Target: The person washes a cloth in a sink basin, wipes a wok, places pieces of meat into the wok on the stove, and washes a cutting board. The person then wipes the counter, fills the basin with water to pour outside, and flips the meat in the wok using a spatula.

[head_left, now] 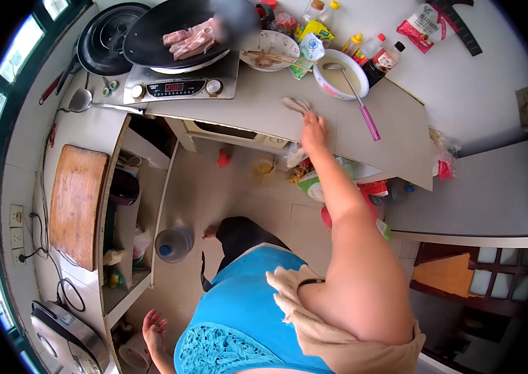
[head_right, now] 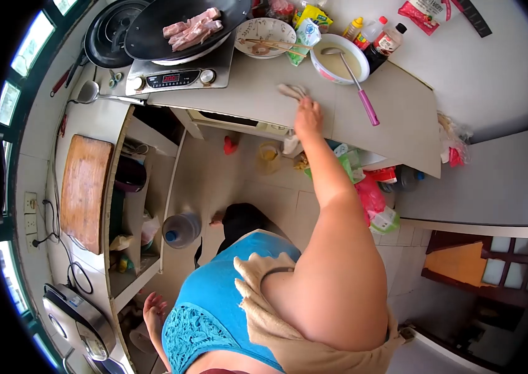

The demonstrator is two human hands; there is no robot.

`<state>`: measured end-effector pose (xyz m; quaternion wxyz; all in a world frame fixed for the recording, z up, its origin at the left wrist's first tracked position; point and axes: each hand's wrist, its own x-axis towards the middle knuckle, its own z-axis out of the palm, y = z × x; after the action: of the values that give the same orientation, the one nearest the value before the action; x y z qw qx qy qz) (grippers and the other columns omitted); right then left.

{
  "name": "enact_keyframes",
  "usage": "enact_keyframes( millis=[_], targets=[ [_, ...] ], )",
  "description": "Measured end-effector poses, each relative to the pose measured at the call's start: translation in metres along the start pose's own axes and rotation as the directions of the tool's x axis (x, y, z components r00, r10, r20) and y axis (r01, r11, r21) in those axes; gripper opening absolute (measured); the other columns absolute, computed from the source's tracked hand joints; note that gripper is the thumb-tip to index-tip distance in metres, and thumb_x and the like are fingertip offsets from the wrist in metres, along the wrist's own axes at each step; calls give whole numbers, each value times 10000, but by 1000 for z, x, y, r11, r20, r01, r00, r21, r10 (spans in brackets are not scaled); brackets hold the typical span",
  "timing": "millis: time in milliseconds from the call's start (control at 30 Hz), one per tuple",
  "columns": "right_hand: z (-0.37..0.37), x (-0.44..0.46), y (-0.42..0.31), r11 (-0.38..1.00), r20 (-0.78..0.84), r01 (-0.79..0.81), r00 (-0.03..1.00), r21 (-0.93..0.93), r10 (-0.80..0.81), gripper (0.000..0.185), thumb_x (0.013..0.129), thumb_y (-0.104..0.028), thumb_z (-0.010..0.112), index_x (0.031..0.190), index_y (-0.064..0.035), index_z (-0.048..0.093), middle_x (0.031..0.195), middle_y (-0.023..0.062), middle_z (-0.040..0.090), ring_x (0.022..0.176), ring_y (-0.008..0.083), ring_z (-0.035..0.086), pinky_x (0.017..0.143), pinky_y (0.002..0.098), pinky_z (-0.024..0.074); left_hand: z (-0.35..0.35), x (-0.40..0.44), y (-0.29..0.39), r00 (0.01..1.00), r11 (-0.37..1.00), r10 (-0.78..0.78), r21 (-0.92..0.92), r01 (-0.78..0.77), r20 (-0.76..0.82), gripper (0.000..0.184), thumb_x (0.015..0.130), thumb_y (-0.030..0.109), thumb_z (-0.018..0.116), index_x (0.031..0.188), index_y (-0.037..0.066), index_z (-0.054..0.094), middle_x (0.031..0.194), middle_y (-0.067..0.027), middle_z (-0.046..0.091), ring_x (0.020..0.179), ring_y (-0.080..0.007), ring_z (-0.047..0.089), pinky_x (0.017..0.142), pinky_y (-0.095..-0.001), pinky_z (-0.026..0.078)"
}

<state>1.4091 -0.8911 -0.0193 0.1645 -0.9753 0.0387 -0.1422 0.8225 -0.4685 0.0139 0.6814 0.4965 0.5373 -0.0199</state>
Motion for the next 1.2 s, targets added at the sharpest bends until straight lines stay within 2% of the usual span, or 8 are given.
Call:
enact_keyframes(
  millis=[67,300,500,700,733,800,1000,1200],
  targets=[
    [-17,-4,101,940,71,68,996,-335,-47,320,944,-203,345,1174,-42,499,1210,111,495,1103,282,443,916,413,380,12,-4,-20,1000,1000,-22,-3,22,5,542,683,-83,333,1176,43,520,1050,-103,598,776,-152,624,538,-195,442],
    [-71,-49,156,873,178,-15,977,-487,117,282,856,-137,437,1067,-28,589,1186,138,535,1030,328,525,866,423,433,49,-34,-81,994,993,-90,83,84,68,456,730,-30,419,1170,36,525,1050,-96,602,808,-152,618,635,-243,461],
    [-114,-15,52,996,305,60,949,73,-80,219,814,-200,496,851,-63,663,919,173,633,870,354,588,790,418,469,61,-58,-128,988,988,-141,48,144,-69,428,749,-12,396,1148,36,541,1028,-99,614,797,-174,622,649,-281,473],
    [-18,52,20,869,179,473,851,145,-493,508,840,-408,532,1264,-134,479,1335,206,408,1208,377,409,967,458,366,105,-73,-153,948,973,-227,-99,210,-223,414,766,-10,372,1136,51,547,1013,-102,616,791,-177,618,669,-306,490],
    [-9,50,20,878,421,454,774,153,-474,696,822,-505,542,1387,-177,302,1446,187,230,1310,390,258,1037,483,269,116,-76,-155,938,967,-246,-122,222,-245,414,771,-14,363,1129,64,556,989,-82,617,798,-165,612,670,-301,492],
    [-12,33,25,668,394,744,612,9,-686,785,750,-383,682,1381,-110,303,1410,299,211,1297,433,259,1052,463,262,139,-90,-159,952,976,-195,-144,164,-236,346,830,24,385,1123,73,563,934,-43,612,780,-143,600,663,-286,493],
    [14,5,2,459,93,887,453,54,-887,481,747,-165,642,1204,-89,512,1209,199,435,1060,381,470,912,472,387,182,-142,-176,918,937,-266,-301,175,-295,341,836,61,409,1150,60,541,1009,-58,590,843,-142,595,704,-294,487],
    [45,-116,-172,289,235,640,170,712,-957,297,775,-125,601,1047,-16,552,1027,194,580,927,343,565,813,384,446,195,-181,-256,823,822,-418,-546,162,-385,330,846,86,422,1152,61,543,987,-50,591,813,-122,582,683,-274,482]
  ],
)
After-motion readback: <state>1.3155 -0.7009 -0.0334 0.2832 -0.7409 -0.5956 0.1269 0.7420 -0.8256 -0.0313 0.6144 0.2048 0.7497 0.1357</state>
